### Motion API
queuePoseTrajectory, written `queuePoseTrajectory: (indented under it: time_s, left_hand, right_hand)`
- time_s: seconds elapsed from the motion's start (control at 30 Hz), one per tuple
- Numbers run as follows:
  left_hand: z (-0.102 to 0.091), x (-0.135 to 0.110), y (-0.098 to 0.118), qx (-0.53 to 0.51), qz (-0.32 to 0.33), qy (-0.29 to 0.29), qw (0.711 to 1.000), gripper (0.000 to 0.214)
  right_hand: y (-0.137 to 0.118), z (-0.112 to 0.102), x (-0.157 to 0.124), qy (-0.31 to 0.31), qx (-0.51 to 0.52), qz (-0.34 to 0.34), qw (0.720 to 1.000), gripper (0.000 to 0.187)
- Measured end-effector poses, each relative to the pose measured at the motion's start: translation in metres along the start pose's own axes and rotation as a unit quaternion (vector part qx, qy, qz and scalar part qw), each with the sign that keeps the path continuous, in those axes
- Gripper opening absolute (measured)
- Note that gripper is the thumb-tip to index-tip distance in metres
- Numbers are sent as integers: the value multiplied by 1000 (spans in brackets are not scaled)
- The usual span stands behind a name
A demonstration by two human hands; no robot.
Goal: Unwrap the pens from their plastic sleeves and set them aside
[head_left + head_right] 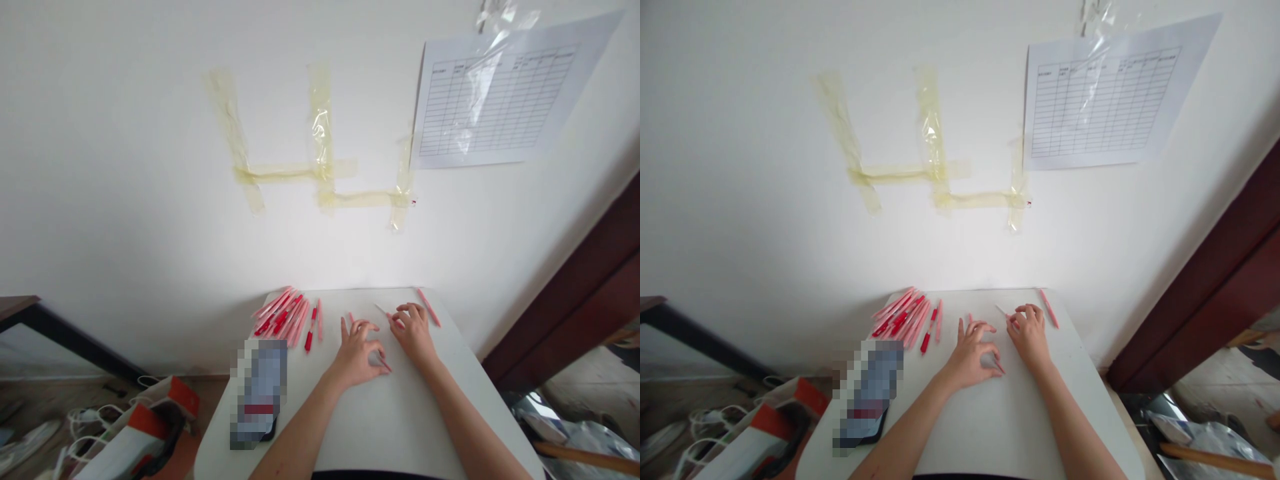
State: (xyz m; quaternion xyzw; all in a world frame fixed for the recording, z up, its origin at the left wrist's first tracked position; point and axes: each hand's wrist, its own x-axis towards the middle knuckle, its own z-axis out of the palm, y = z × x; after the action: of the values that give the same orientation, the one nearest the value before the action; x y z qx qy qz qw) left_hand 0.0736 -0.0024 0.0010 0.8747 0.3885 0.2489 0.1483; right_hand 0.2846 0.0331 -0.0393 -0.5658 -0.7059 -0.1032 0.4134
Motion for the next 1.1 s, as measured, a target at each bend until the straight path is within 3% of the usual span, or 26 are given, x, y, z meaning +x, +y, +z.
queuePoseTrajectory:
  time_s: [0.33, 0.57, 0.77, 1.1]
  left_hand:
    - [4, 4, -7, 15, -24, 22, 999, 16]
    - [3, 6, -13, 38, -83, 102, 991, 12]
    - [-2, 10, -11, 18, -115, 161, 980, 9]
    - [-5, 9, -8, 22, -107, 181, 977, 4]
  right_hand:
    - [-3, -2, 1, -7, 20, 11, 1000, 12]
    - [-12, -3, 1, -19, 96, 29, 995, 10]
    - [-30, -10, 1, -67, 177, 49, 981, 8]
    - [-40, -16, 4, -89, 251, 60, 962, 10]
